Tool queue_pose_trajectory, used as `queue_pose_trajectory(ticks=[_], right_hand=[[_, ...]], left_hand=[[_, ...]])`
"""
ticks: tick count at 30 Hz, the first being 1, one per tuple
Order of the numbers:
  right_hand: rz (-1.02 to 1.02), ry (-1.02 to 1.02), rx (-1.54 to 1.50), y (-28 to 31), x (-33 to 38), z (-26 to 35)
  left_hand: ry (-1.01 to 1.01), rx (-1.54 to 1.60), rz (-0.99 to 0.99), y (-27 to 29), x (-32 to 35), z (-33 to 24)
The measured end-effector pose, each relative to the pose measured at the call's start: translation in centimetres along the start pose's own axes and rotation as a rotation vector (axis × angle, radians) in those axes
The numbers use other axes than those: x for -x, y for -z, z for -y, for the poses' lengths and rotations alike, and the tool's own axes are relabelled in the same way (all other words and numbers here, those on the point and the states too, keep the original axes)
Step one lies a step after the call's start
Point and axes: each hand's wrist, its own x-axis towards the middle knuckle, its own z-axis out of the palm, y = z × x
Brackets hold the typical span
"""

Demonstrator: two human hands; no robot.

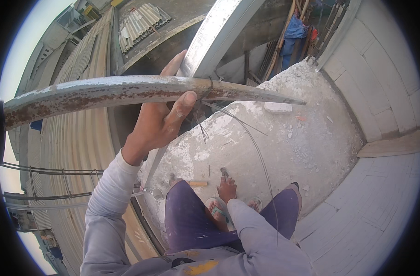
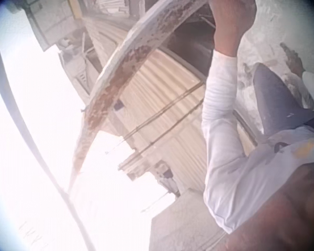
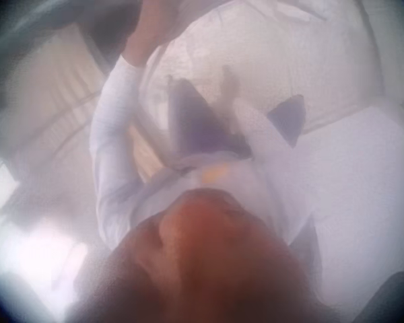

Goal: The person works on a rooftop construction site, handling a white rectangular block and a curved metal frame. They use a hammer to tap the frame and a pliers-like tool to adjust metal rods and wires on the structure.

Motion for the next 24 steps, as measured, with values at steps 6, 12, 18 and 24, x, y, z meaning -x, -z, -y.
queue_pose_trajectory(ticks=[6,12,18,24], right_hand=[[-0.098,-0.041,0.048,-9.6,-3.7,-8.0],[-0.047,0.016,0.106,-8.6,-3.5,-6.6],[0.15,0.116,-0.187,-6.1,-5.5,-6.4],[-0.167,-0.006,-0.445,-9.6,-6.7,-7.9]], left_hand=[[-0.077,0.085,-0.113,-2.0,-1.9,-0.8],[-0.043,0.141,-0.149,-0.6,0.0,0.0],[0.183,0.365,0.178,5.0,3.4,-4.4],[-0.224,0.275,0.085,3.8,1.2,-2.5]])
